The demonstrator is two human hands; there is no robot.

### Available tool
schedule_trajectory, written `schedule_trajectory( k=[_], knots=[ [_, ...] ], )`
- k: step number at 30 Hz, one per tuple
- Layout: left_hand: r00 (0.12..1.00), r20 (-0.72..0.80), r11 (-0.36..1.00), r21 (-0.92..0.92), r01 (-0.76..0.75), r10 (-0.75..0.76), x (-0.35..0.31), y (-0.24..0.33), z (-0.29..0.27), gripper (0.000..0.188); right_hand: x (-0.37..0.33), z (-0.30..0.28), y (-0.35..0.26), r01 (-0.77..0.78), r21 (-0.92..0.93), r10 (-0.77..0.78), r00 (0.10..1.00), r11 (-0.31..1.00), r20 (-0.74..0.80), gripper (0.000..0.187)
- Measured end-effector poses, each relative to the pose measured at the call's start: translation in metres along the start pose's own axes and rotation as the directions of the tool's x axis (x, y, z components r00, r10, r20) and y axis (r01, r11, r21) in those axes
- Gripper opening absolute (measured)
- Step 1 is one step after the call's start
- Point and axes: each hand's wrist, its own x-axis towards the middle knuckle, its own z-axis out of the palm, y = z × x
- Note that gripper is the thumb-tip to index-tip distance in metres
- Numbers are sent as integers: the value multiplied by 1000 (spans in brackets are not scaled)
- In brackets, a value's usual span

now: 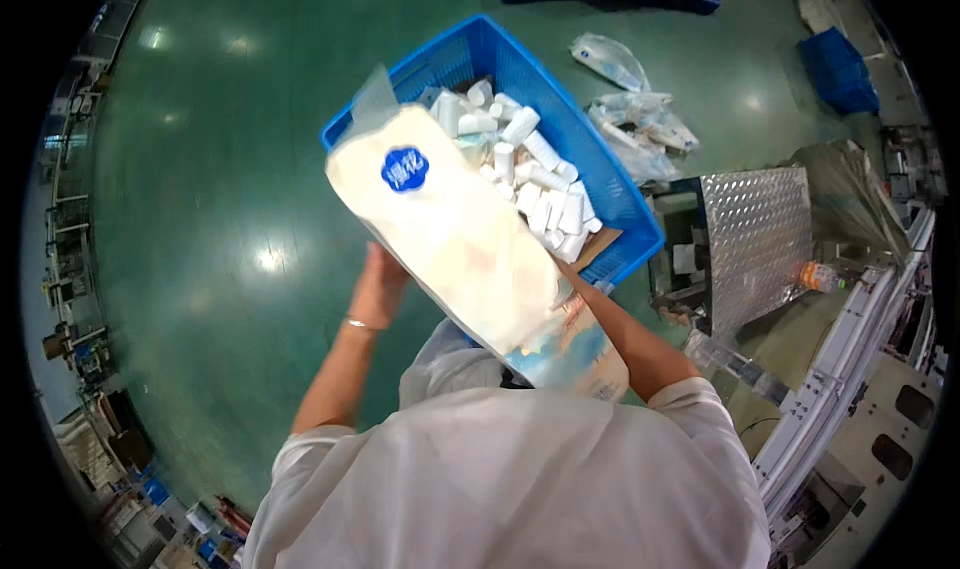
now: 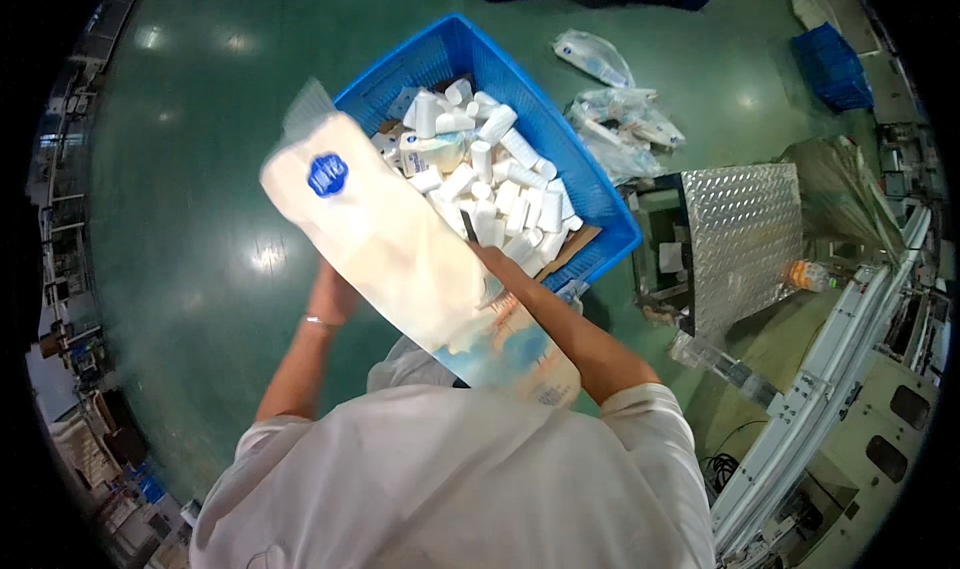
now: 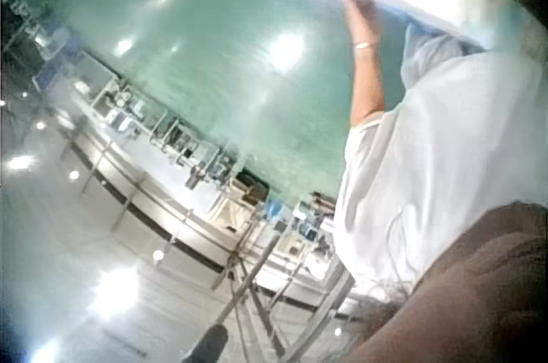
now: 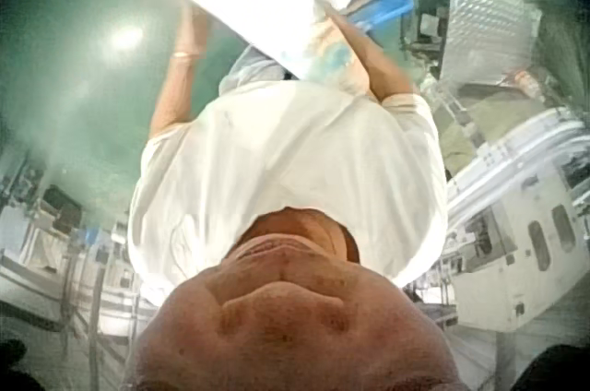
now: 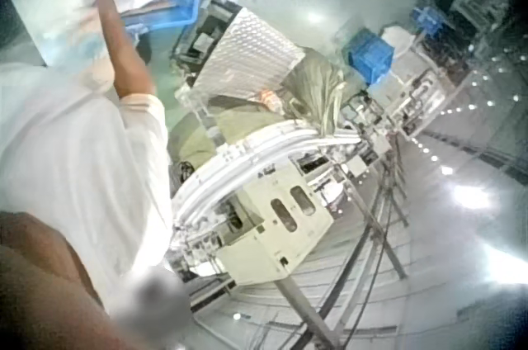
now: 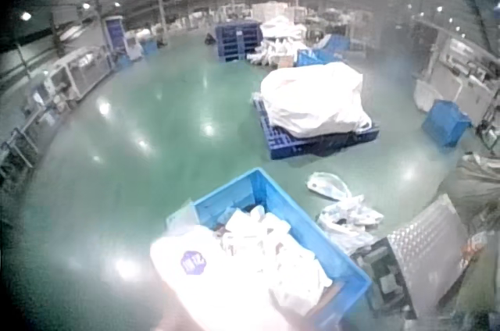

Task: The person removes the plastic outer wrap from bundles of white products using a small blade and places the unwrapped bundles into a blue plastic crate.

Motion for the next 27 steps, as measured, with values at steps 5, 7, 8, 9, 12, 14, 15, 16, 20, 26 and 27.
schedule_trajectory(
  k=[5, 7, 8, 9, 12, 14, 15, 16, 20, 26, 27],
  knots=[
    [962, 265, 945, -296, 139, -59, 20, -57, 42, 63, 22, 27, -15, 76, 146, -68, 996, 986, -63, 46],
    [962, 273, 916, -381, 127, -20, 28, -43, 50, 64, 30, 35, -14, 107, 175, -93, 992, 979, -88, 46],
    [962, 271, 900, -418, 125, -7, 30, -34, 50, 64, 36, 38, -14, 129, 180, -112, 988, 975, -103, 45],
    [965, 262, 885, -452, 116, 8, 29, -25, 46, 64, 44, 41, -17, 163, 160, -145, 982, 974, -120, 45],
    [970, 237, 854, -515, 76, 57, 29, -2, 32, 65, 71, 47, -27, 354, -49, -357, 914, 934, -194, 45],
    [975, 204, 832, -553, 38, 91, 27, 6, 23, 65, 51, 81, -52, 505, -378, -598, 781, 776, -183, 42],
    [974, 198, 822, -569, 22, 111, 27, 10, 21, 65, 22, 109, -72, 549, -547, -724, 670, 632, -165, 40],
    [972, 196, 817, -576, 5, 132, 27, 17, 20, 65, -4, 132, -93, 565, -690, -834, 543, 452, -101, 38],
    [954, 242, 811, -585, -4, 179, 37, 38, 27, 66, -75, 183, -154, 642, -633, -845, 534, 431, -34, 32],
    [927, 319, 806, -591, 32, 197, 41, 43, 56, 67, -146, 253, -230, 576, -795, -726, 628, 192, 280, 39],
    [923, 330, 806, -591, 38, 198, 41, 43, 60, 67, -150, 259, -239, 508, -851, -705, 652, 131, 281, 39]
  ],
)
